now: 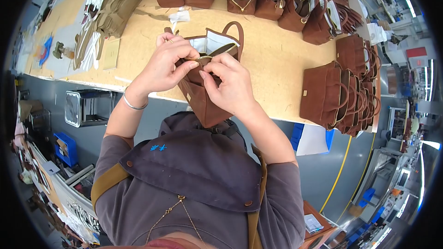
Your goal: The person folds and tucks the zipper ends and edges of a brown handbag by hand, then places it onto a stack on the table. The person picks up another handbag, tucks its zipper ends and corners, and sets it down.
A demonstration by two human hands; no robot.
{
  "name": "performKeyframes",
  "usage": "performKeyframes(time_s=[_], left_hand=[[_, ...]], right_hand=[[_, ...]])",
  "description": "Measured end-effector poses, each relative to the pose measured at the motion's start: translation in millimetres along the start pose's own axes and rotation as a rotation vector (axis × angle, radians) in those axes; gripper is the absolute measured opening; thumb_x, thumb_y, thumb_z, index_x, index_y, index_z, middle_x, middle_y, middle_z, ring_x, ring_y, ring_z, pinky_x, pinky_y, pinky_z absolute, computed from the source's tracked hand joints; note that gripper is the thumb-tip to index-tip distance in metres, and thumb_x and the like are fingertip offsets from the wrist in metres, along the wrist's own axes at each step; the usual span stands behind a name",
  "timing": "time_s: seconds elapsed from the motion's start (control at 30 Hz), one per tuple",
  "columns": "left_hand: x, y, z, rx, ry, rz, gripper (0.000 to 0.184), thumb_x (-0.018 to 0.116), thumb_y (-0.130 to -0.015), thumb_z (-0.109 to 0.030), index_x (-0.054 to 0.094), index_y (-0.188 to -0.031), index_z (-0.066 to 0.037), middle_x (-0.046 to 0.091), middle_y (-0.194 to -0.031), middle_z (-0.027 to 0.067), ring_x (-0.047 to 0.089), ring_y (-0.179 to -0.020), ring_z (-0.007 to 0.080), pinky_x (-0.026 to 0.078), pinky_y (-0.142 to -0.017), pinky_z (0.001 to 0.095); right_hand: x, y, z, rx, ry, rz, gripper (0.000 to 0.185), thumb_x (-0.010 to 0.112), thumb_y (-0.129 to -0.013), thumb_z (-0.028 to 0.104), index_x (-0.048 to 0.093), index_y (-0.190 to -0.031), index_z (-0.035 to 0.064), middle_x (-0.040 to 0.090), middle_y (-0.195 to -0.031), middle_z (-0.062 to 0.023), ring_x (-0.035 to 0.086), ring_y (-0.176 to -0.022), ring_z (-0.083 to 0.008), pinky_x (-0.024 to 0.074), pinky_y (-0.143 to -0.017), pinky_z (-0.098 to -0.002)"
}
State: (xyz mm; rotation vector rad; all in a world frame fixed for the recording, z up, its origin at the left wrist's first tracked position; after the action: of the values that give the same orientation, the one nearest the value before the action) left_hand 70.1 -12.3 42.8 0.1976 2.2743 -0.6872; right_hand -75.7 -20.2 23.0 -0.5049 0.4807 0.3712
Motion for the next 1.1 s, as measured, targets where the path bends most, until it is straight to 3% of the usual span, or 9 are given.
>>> performKeyframes(time_s=[0.1,0.17,0.4,0.53,0.63,0.73,0.83,1.1], left_hand=[[0,-1,-2,0.022,0.025,0.011,0.007,0.067,-0.081,-0.011,0.062,-0.084,-0.007,0.055,-0.075,0.0041,0.051,-0.079,0.0221,0.029,-0.088,0.0347],[2,-1,0,0.009,0.025,0.101,0.006,0.065,-0.083,-0.011,0.061,-0.086,-0.007,0.054,-0.078,0.0036,0.050,-0.082,0.0214,0.028,-0.088,0.0351],[-21,12,14,0.022,-0.088,0.119,0.009,0.063,-0.083,-0.009,0.061,-0.092,-0.007,0.056,-0.085,0.0024,0.049,-0.089,0.0230,0.027,-0.087,0.0375],[-33,23,-2,-0.076,-0.293,0.011,0.015,0.067,-0.081,-0.009,0.063,-0.096,-0.008,0.059,-0.089,0.0015,0.051,-0.091,0.0223,0.028,-0.086,0.0374],[-20,24,-27,0.053,-0.385,-0.038,0.025,0.071,-0.077,-0.012,0.063,-0.100,-0.011,0.061,-0.091,0.0002,0.054,-0.093,0.0206,0.034,-0.083,0.0356],[2,25,-9,0.034,-0.349,0.127,0.029,0.073,-0.074,-0.016,0.061,-0.100,-0.012,0.060,-0.089,0.0007,0.058,-0.089,0.0213,0.045,-0.073,0.0341],[4,24,-12,0.079,-0.320,0.098,0.026,0.073,-0.074,-0.016,0.059,-0.095,-0.011,0.060,-0.086,0.0018,0.059,-0.085,0.0224,0.047,-0.071,0.0362],[17,15,1,0.058,-0.215,0.256,0.019,0.071,-0.076,-0.015,0.057,-0.089,-0.013,0.061,-0.082,0.0044,0.062,-0.076,0.0270,0.049,-0.065,0.0388]], right_hand=[[-4,-2,7,-0.141,0.107,-0.055,0.014,0.076,-0.074,0.012,0.066,-0.082,0.0059,0.060,-0.081,-0.0054,0.062,-0.070,-0.0232,0.0498,-0.060,-0.0329],[-4,-6,11,-0.252,0.263,0.032,0.020,0.078,-0.073,0.020,0.066,-0.082,0.0068,0.062,-0.082,-0.0047,0.064,-0.073,-0.0248,0.0504,-0.062,-0.0346],[-9,-19,-3,-0.070,0.202,0.342,0.030,0.079,-0.071,0.027,0.066,-0.089,0.0063,0.062,-0.084,-0.0082,0.063,-0.078,-0.0270,0.0514,-0.070,-0.0375],[4,-17,-4,-0.122,0.175,0.439,0.031,0.079,-0.072,0.027,0.066,-0.090,0.0055,0.062,-0.086,-0.0087,0.063,-0.076,-0.0278,0.0517,-0.069,-0.0380],[7,-22,0,-0.139,0.170,0.486,0.030,0.078,-0.073,0.026,0.065,-0.089,0.0046,0.061,-0.084,-0.0096,0.062,-0.075,-0.0291,0.0513,-0.067,-0.0385],[7,-28,-5,-0.089,0.159,0.586,0.023,0.073,-0.077,0.023,0.065,-0.086,0.0028,0.062,-0.079,-0.0110,0.062,-0.073,-0.0291,0.0505,-0.067,-0.0382],[10,-35,-13,-0.133,0.041,0.646,0.017,0.068,-0.081,0.018,0.067,-0.086,0.0022,0.064,-0.075,-0.0117,0.062,-0.071,-0.0283,0.0494,-0.065,-0.0363],[20,-38,-23,0.135,0.106,0.891,0.014,0.066,-0.080,0.012,0.070,-0.090,0.0035,0.065,-0.072,-0.0124,0.061,-0.060,-0.0211,0.0479,-0.058,-0.0335]])
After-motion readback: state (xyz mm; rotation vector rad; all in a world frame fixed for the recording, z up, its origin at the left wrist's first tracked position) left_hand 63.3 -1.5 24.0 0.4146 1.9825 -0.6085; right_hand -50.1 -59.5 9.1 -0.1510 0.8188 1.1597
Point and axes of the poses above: each hand's wrist, its own y-axis away from the middle knuckle, its own x-axis out of the palm, z = x × y, the point moved 7 cm from there along -y, towards the middle knuckle
